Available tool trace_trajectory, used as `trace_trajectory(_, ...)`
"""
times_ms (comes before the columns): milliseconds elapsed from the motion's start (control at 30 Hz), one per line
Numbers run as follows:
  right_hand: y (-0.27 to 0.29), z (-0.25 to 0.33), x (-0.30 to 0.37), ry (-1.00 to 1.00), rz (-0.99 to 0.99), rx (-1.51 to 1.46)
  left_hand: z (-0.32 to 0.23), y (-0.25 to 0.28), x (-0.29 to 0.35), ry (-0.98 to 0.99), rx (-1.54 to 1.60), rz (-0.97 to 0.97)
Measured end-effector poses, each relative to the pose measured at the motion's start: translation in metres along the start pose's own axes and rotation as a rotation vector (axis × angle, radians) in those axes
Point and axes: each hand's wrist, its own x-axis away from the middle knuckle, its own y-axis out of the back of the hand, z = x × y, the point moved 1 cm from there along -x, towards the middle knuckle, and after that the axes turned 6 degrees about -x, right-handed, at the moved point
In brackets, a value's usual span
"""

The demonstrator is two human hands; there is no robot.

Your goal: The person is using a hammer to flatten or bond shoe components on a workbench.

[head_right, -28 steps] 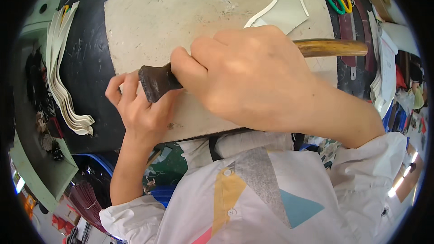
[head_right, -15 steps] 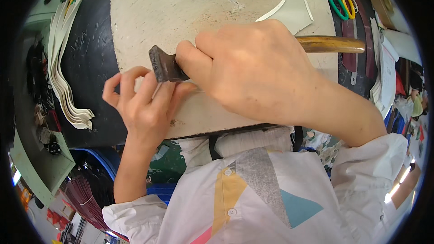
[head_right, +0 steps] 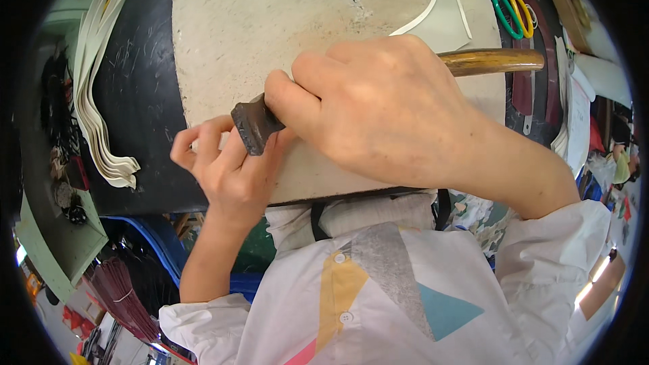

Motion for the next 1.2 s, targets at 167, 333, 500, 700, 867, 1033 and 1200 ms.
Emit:
trace_trajectory(167,-0.003,0.001,-0.003,0.062,-0.152,0.023,-0.010,0.002,0.003,0.096,0.118,0.022)
trace_trajectory(333,-0.004,0.000,0.000,0.047,-0.050,0.003,-0.009,0.006,0.000,0.069,0.039,-0.002)
trace_trajectory(500,-0.003,-0.001,-0.002,0.070,-0.105,-0.002,-0.014,0.002,0.009,0.111,0.042,0.019)
trace_trajectory(700,-0.005,0.000,0.003,0.057,-0.060,-0.016,-0.017,0.008,0.007,0.142,-0.013,0.043)
trace_trajectory(867,-0.004,0.000,0.000,0.100,-0.157,0.022,-0.030,0.002,0.012,0.190,-0.006,-0.025)
trace_trajectory(1033,-0.007,-0.005,0.009,0.013,-0.142,-0.079,-0.038,0.007,0.008,0.319,-0.019,0.072)
trace_trajectory(1200,-0.013,-0.023,0.020,-0.091,-0.178,-0.108,-0.040,-0.002,0.003,0.446,0.092,0.049)
